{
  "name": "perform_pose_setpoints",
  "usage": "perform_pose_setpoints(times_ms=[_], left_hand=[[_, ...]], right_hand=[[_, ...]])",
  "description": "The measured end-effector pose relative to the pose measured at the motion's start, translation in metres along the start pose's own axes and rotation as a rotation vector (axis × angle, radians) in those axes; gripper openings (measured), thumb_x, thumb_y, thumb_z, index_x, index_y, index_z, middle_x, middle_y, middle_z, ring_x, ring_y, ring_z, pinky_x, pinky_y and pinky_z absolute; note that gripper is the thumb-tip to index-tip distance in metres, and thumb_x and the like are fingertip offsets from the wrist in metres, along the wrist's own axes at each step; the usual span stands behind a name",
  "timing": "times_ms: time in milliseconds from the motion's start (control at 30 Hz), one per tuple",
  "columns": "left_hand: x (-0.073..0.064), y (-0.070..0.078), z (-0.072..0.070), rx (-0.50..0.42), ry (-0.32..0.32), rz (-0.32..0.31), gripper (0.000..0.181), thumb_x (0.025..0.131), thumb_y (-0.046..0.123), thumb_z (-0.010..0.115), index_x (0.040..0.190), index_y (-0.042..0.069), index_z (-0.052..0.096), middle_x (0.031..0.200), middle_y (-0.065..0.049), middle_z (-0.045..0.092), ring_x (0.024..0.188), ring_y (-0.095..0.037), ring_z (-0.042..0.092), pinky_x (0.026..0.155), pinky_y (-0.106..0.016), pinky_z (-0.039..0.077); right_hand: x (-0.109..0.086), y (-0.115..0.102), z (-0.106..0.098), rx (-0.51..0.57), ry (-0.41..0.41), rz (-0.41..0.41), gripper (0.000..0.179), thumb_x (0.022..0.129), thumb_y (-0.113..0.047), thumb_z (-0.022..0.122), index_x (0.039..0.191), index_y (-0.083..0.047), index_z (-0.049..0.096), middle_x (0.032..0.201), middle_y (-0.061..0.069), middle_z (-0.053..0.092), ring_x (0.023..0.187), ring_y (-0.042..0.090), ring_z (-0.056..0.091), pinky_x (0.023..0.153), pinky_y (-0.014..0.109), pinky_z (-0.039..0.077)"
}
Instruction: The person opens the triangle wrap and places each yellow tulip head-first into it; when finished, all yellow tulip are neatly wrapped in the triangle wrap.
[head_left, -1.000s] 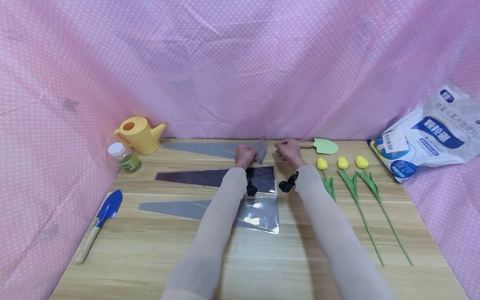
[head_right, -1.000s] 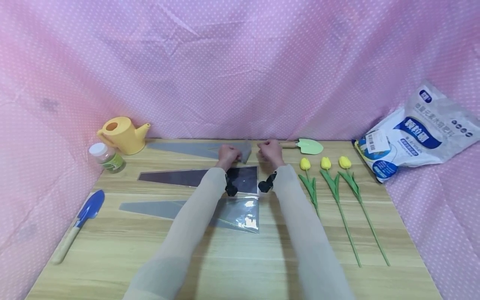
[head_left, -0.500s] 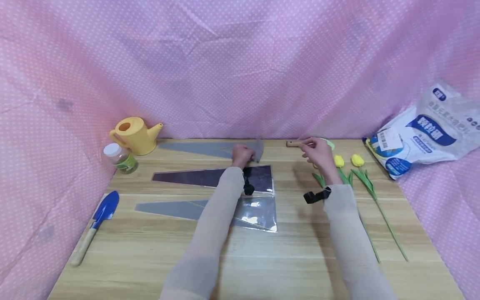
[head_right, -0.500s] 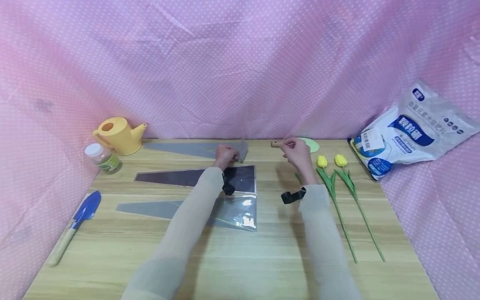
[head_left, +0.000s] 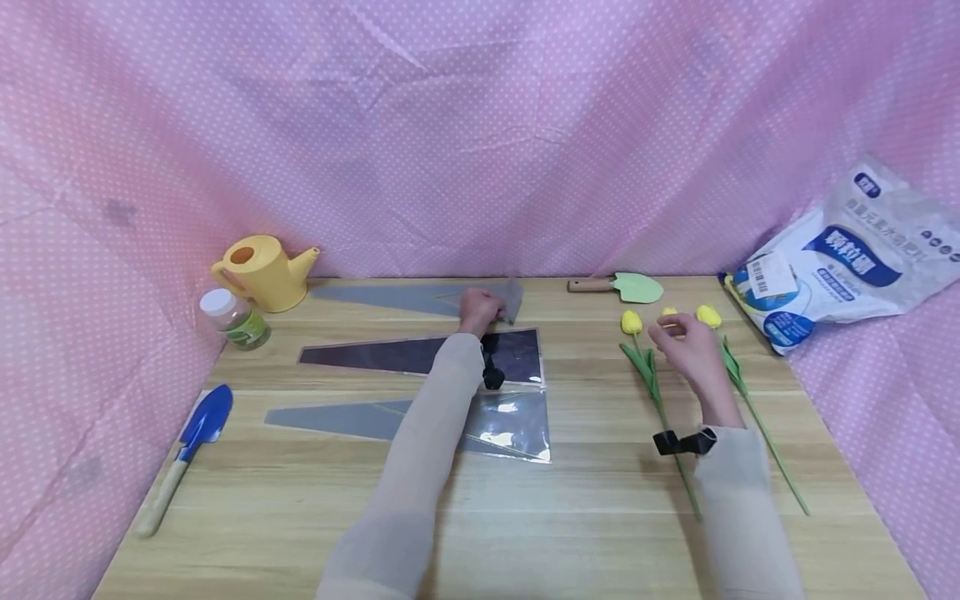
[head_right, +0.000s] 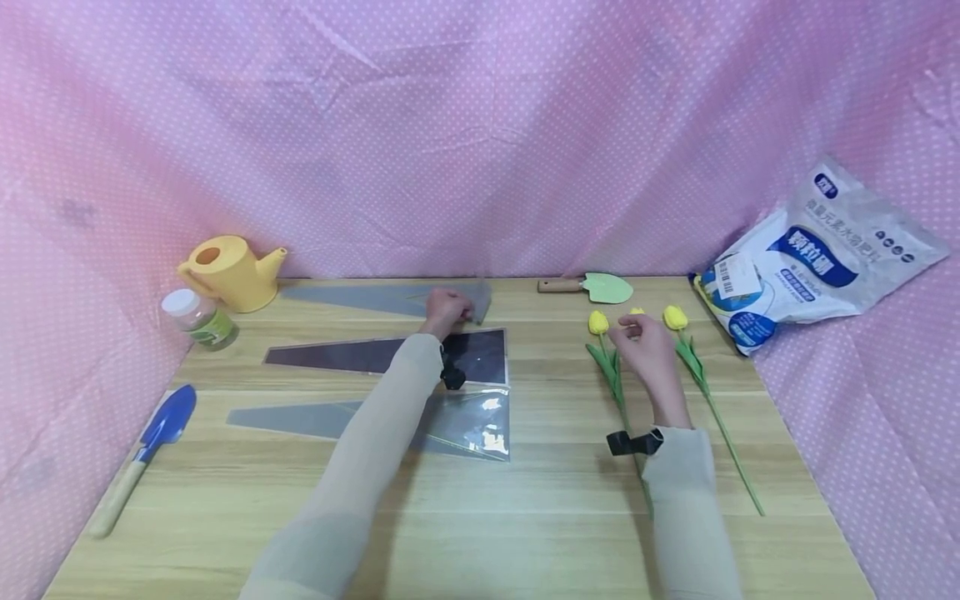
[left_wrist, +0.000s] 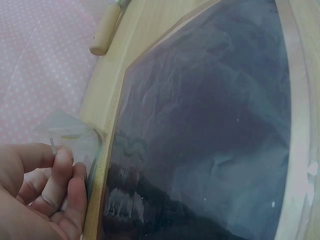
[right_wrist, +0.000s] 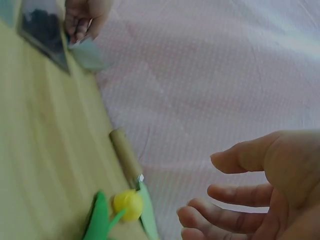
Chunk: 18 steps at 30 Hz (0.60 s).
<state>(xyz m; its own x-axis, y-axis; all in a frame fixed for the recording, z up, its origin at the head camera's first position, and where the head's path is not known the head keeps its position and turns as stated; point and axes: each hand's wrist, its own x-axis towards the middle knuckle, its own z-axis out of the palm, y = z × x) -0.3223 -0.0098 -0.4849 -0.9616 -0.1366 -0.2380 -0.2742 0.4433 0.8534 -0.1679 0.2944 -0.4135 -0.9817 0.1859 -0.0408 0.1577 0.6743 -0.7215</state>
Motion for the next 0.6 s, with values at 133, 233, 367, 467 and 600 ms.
perform_pose_setpoints(times_ms=[133, 233, 367, 467, 600], left_hand=[[0.000, 0.000, 0.001, -0.013, -0.006, -0.007, 0.015, 0.079, 0.003, 0.067, 0.065, 0.007, 0.069, 0.049, 0.004, 0.055, 0.047, -0.013, 0.047, 0.045, -0.025, 0.035], [0.001, -0.001, 0.001, -0.013, -0.012, -0.015, 0.015, 0.080, 0.003, 0.067, 0.066, 0.006, 0.070, 0.049, 0.004, 0.055, 0.048, -0.013, 0.048, 0.045, -0.025, 0.035], [0.001, 0.000, 0.000, -0.012, -0.011, -0.015, 0.014, 0.079, 0.002, 0.067, 0.065, 0.005, 0.069, 0.049, 0.004, 0.054, 0.048, -0.013, 0.047, 0.047, -0.025, 0.035], [0.001, 0.000, 0.000, -0.010, -0.012, -0.015, 0.015, 0.080, 0.002, 0.068, 0.065, 0.005, 0.069, 0.051, 0.002, 0.056, 0.049, -0.014, 0.049, 0.048, -0.026, 0.035], [0.001, 0.001, 0.001, -0.001, -0.007, -0.016, 0.017, 0.083, 0.004, 0.069, 0.066, 0.006, 0.069, 0.054, 0.000, 0.059, 0.051, -0.015, 0.052, 0.050, -0.026, 0.037]], right_hand=[[-0.009, 0.018, 0.000, -0.050, -0.024, 0.011, 0.050, 0.100, -0.030, 0.056, 0.133, 0.008, 0.055, 0.120, 0.032, 0.064, 0.107, 0.039, 0.062, 0.073, 0.025, 0.045], [-0.016, 0.029, 0.001, -0.082, -0.068, 0.035, 0.051, 0.099, -0.030, 0.056, 0.135, 0.007, 0.054, 0.121, 0.031, 0.063, 0.108, 0.039, 0.061, 0.075, 0.028, 0.043], [-0.026, 0.041, 0.003, -0.116, -0.133, 0.045, 0.057, 0.100, -0.033, 0.056, 0.138, 0.009, 0.050, 0.123, 0.031, 0.063, 0.110, 0.041, 0.062, 0.078, 0.032, 0.047], [-0.034, 0.048, 0.004, -0.120, -0.169, 0.039, 0.060, 0.100, -0.034, 0.057, 0.140, 0.011, 0.047, 0.125, 0.033, 0.062, 0.111, 0.044, 0.062, 0.080, 0.037, 0.052], [-0.043, 0.054, 0.006, -0.133, -0.225, 0.070, 0.064, 0.100, -0.034, 0.059, 0.142, 0.011, 0.043, 0.129, 0.035, 0.059, 0.114, 0.047, 0.060, 0.083, 0.046, 0.056]])
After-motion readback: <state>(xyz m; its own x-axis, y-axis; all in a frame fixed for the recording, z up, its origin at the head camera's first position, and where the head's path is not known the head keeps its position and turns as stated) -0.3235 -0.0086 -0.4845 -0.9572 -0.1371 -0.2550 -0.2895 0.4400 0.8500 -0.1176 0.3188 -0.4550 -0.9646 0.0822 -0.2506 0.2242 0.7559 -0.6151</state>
